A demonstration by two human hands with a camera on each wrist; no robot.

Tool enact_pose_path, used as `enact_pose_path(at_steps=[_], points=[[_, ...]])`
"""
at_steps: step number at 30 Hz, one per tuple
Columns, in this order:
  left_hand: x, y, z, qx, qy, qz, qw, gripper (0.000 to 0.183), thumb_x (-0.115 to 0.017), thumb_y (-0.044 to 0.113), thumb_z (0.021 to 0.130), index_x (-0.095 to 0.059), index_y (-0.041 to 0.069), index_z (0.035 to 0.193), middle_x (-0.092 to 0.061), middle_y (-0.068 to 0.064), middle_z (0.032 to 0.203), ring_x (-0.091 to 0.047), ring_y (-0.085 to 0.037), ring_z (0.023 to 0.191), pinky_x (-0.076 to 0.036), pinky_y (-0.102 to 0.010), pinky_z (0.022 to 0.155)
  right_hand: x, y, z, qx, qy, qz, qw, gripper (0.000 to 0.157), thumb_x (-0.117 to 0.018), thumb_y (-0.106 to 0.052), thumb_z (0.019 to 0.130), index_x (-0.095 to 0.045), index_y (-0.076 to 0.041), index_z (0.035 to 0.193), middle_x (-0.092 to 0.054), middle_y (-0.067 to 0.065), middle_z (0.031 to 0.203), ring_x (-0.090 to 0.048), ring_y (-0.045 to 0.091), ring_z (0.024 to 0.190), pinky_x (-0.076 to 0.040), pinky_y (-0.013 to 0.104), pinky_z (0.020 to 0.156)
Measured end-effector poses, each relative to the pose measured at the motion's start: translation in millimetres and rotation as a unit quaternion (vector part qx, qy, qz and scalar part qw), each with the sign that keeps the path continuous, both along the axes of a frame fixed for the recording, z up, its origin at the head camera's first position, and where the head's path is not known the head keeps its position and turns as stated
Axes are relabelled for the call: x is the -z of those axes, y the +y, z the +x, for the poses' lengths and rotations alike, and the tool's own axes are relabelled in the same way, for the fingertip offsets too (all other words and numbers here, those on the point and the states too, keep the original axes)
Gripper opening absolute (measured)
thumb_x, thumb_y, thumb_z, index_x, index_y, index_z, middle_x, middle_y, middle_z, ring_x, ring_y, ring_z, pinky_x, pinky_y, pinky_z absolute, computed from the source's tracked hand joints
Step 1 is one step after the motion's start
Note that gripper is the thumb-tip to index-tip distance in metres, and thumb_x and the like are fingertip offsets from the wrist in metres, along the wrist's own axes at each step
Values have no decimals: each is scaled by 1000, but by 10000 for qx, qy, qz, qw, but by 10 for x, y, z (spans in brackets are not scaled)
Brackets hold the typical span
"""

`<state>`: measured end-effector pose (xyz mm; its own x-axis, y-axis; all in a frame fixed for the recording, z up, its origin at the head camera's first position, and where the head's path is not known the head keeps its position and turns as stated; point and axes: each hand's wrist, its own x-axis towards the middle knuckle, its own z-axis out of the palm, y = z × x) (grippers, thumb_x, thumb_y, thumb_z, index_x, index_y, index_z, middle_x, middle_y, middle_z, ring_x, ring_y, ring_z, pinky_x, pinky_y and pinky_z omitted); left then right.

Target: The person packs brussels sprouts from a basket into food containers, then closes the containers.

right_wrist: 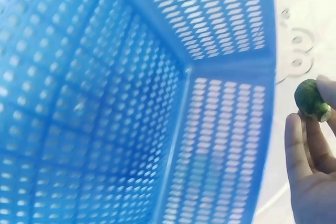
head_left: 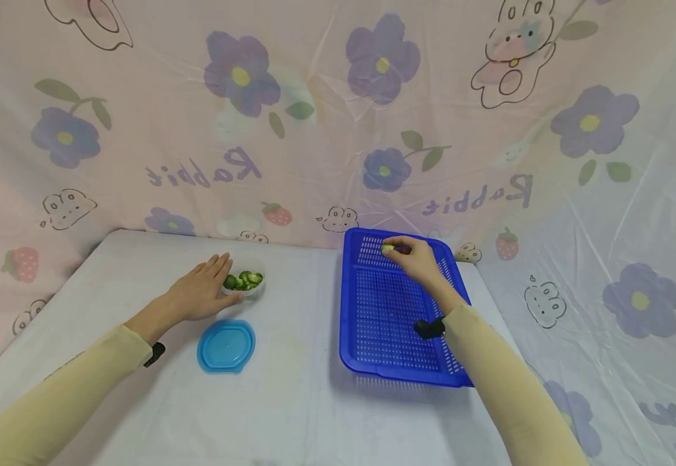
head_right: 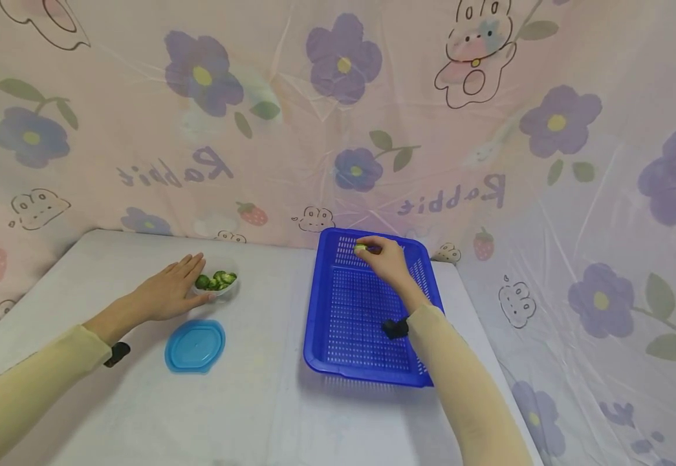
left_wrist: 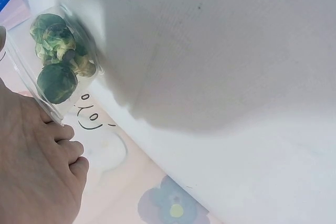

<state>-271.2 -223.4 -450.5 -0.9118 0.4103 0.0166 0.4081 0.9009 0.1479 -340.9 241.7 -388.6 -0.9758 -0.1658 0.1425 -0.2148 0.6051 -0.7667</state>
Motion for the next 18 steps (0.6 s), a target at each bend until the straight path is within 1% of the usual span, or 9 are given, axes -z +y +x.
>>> enact_pose_path(at_steps=[5,8,13,18], points=[[-14,4,-3,8,-8,-52,10000,93,-52,55,105,-24,-17,157,-21,-36,165,-20,-54,153,-21,-64,123,-144,-145,50,-131,196,-165,9996,38,-71,-28,101,-71,-6,132,-71,16,128,-67,34,120,-55,51,100],[-27,6,6,-2,-46,-61,10000,93,-52,55,105,-24,-17,157,-21,-36,165,-20,-54,153,-21,-64,123,-215,-258,78,-246,339,-228,9989,38,-71,-27,101,-70,-5,132,-72,15,127,-67,33,120,-56,50,100],[-17,-5,6,0,-21,-55,10000,94,-51,57,105,-24,-17,156,-21,-36,165,-20,-54,152,-21,-64,123,-340,-483,144,-457,455,-330,9974,35,-72,-25,100,-72,-8,130,-72,12,126,-68,30,118,-57,49,97],[1,-16,-7,0,-13,-41,10000,94,-51,56,105,-24,-17,157,-20,-36,165,-20,-53,153,-21,-64,123,-428,-725,187,-651,438,-360,9963,33,-73,-25,99,-73,-11,129,-73,8,124,-67,27,117,-58,46,93]])
